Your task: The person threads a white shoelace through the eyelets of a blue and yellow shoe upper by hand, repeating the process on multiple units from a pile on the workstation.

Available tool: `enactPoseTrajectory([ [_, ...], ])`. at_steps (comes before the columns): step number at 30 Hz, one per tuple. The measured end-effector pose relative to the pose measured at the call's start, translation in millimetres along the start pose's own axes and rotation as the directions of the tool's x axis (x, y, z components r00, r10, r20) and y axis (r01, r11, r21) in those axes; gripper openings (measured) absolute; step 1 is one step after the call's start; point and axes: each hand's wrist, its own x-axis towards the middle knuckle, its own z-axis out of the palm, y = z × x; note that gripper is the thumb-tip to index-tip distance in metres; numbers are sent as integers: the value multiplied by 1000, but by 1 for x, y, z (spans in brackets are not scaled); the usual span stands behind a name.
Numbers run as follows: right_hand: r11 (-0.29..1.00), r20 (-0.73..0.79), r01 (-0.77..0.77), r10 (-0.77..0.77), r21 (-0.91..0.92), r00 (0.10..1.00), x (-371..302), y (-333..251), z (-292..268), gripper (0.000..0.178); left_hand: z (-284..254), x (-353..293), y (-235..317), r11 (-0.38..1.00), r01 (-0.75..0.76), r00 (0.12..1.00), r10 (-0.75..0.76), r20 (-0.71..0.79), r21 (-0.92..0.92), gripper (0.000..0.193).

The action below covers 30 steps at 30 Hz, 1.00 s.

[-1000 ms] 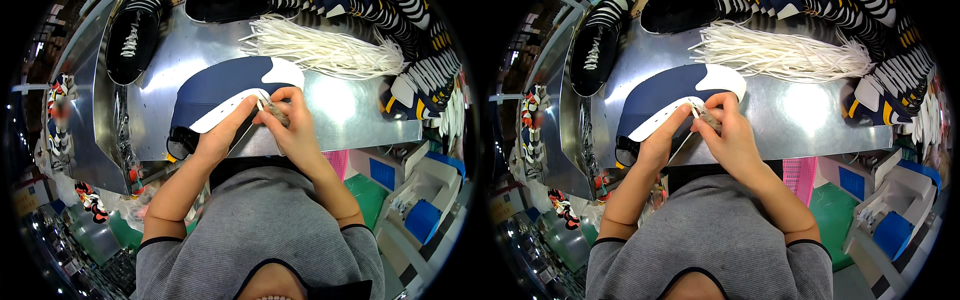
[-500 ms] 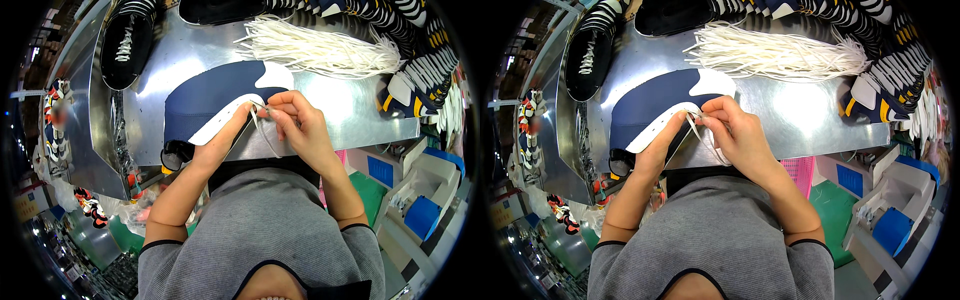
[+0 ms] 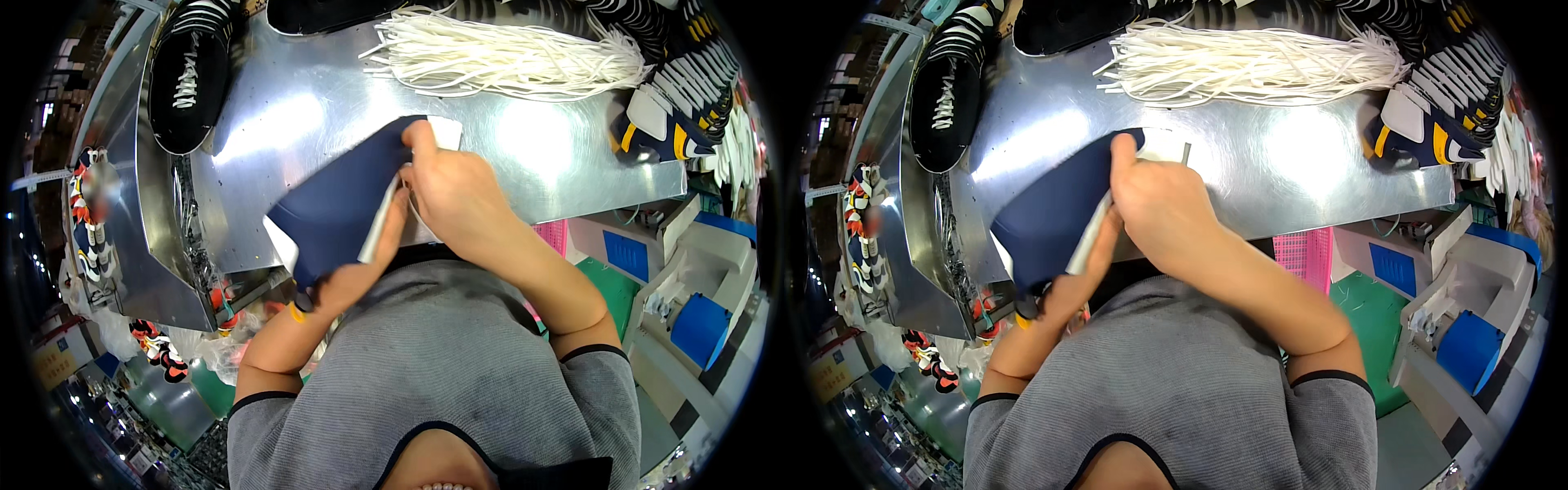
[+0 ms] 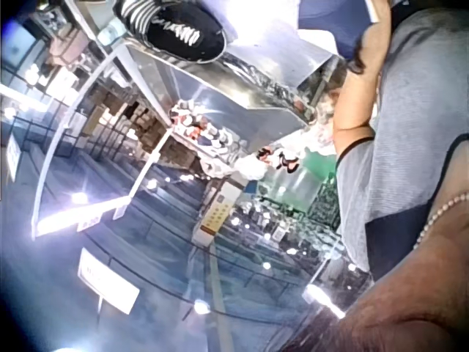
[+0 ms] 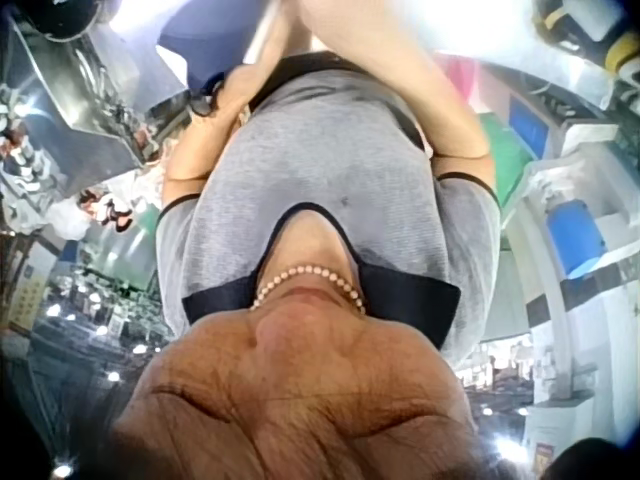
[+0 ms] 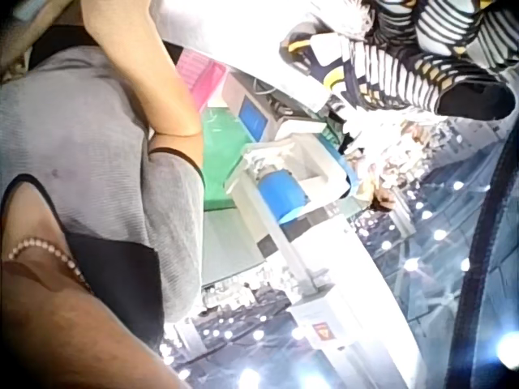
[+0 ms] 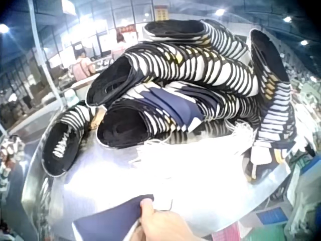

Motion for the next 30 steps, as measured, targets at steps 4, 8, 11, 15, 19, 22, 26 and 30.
enactPoseTrajectory([
  [4,974,-18,127,-126,187,992,-10,18,-46,25,-22,0,-11,455,679,700,-638,321,-576,26],
  [8,737,2,-226,292,637,956,-2,49,-40,41,-27,9,-34,424,616,762,-535,366,-664,16],
  [11,485,126,-300,359,822,925,10,49,-7,44,-27,15,-30,510,607,765,-581,277,-609,18],
  [15,486,34,-233,382,842,923,11,39,-5,38,-27,21,-61,822,497,864,-500,65,-279,17],
  [19,325,69,-248,475,913,877,27,48,3,34,-43,22,-52,893,390,909,-334,247,-226,36],
  [22,334,17,-205,489,920,872,25,60,3,33,-59,20,-20,981,48,940,-108,325,189,40],
  [26,333,177,-327,409,884,895,0,58,1,17,-41,13,-29,962,67,981,-112,158,263,16],
  [30,422,391,-442,205,792,897,5,42,14,25,-39,26,-12,956,-64,991,29,128,286,16],
])
